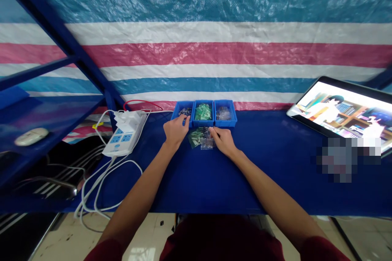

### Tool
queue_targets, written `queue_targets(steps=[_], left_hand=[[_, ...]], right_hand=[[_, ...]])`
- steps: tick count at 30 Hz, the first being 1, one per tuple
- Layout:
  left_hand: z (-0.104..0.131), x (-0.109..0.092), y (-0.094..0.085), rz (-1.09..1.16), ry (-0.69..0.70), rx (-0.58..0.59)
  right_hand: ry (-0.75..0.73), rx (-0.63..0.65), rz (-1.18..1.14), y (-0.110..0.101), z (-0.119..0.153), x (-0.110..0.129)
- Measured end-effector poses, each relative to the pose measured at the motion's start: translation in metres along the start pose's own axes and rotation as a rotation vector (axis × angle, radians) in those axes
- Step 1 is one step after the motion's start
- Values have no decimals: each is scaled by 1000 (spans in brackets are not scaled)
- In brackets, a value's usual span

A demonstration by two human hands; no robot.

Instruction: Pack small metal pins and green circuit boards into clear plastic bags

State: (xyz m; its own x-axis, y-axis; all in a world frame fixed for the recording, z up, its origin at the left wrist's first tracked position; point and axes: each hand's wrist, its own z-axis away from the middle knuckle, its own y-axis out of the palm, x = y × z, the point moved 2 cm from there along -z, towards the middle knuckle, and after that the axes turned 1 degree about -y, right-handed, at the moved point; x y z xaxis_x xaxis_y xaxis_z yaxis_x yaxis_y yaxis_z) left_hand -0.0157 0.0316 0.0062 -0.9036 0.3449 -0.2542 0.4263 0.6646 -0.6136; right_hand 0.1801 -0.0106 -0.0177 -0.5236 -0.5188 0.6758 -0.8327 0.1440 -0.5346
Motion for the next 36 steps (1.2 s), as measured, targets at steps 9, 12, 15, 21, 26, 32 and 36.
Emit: queue_targets(steps=[9, 12, 15, 21, 26, 32, 36], left_hand=[[21, -19, 8, 182, 464, 482], [25, -21, 14, 202, 453, 540], [30, -23, 21, 213, 433, 561], [34, -24, 27, 193, 469, 538], [33, -24, 25, 165, 530, 487], [31, -26, 22, 131, 517, 432], [29, -28, 18, 148, 516, 363]], right_hand=[[1, -4, 78, 2, -1, -7], [15, 3, 104, 3, -1, -10], [18, 26, 112, 5, -1, -11], [15, 43, 123, 6, -1, -12], [19, 45, 133, 5, -1, -11], [22, 35, 126, 4, -1, -9], [48, -27, 111, 2, -1, -8]])
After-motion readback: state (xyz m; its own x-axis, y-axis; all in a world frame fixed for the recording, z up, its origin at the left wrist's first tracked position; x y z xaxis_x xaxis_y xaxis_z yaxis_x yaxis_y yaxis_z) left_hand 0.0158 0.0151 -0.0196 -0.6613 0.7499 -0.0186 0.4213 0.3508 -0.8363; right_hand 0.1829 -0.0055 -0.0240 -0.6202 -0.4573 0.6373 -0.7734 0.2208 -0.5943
